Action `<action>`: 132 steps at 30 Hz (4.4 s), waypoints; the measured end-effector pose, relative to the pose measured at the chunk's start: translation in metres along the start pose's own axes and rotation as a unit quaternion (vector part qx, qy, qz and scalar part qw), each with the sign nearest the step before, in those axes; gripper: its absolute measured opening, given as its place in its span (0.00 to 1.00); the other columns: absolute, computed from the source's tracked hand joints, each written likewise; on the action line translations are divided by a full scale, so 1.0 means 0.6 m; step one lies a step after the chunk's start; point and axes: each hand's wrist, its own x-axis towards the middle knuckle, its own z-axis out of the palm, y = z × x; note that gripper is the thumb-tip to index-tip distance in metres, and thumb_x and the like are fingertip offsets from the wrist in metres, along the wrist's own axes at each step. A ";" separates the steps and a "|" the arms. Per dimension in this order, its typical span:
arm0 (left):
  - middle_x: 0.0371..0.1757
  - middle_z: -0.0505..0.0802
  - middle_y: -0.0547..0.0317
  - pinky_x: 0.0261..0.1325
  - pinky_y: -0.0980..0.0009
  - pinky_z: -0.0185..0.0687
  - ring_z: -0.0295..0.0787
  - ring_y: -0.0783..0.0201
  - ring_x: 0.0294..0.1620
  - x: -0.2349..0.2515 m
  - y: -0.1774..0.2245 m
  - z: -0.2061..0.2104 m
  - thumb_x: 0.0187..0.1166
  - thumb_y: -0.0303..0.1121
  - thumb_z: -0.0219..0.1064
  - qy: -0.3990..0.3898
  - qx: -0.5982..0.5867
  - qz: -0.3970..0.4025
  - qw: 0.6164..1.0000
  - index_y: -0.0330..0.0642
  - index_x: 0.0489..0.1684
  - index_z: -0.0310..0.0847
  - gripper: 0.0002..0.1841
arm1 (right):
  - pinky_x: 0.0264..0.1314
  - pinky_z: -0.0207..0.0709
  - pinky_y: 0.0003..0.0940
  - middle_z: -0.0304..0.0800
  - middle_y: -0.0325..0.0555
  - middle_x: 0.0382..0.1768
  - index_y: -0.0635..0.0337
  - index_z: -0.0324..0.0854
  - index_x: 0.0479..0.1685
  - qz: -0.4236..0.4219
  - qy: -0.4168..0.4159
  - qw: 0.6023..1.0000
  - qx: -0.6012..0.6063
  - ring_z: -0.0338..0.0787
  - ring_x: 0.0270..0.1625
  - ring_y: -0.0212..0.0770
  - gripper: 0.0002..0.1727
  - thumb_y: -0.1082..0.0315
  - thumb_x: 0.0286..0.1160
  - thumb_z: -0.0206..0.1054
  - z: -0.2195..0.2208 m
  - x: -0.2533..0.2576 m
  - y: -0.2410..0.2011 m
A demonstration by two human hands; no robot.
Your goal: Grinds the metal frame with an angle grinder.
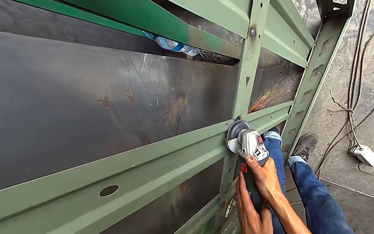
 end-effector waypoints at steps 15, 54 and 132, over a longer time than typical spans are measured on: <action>0.76 0.83 0.38 0.64 0.58 0.87 0.86 0.55 0.70 0.020 0.036 0.058 0.51 0.43 0.77 0.058 0.103 -0.075 0.990 0.27 0.88 0.56 0.56 | 0.37 0.90 0.38 0.92 0.39 0.25 0.52 0.89 0.33 0.024 -0.022 0.999 -0.038 0.93 0.30 0.36 0.32 0.30 0.54 0.76 -0.032 0.016 -0.018; 0.75 0.84 0.40 0.60 0.55 0.89 0.89 0.55 0.67 0.024 0.065 0.086 0.53 0.44 0.76 0.073 0.105 -0.110 0.986 0.28 0.90 0.54 0.56 | 0.31 0.86 0.39 0.91 0.37 0.23 0.46 0.89 0.33 0.042 -0.045 0.993 -0.099 0.91 0.27 0.36 0.31 0.26 0.55 0.74 -0.053 0.029 -0.038; 0.76 0.83 0.45 0.67 0.55 0.85 0.86 0.56 0.70 0.046 0.069 0.076 0.52 0.42 0.79 0.048 0.085 -0.116 0.989 0.35 0.92 0.52 0.58 | 0.27 0.84 0.43 0.90 0.40 0.23 0.45 0.88 0.36 0.048 -0.020 0.993 -0.108 0.90 0.25 0.39 0.36 0.20 0.57 0.69 -0.049 0.037 -0.060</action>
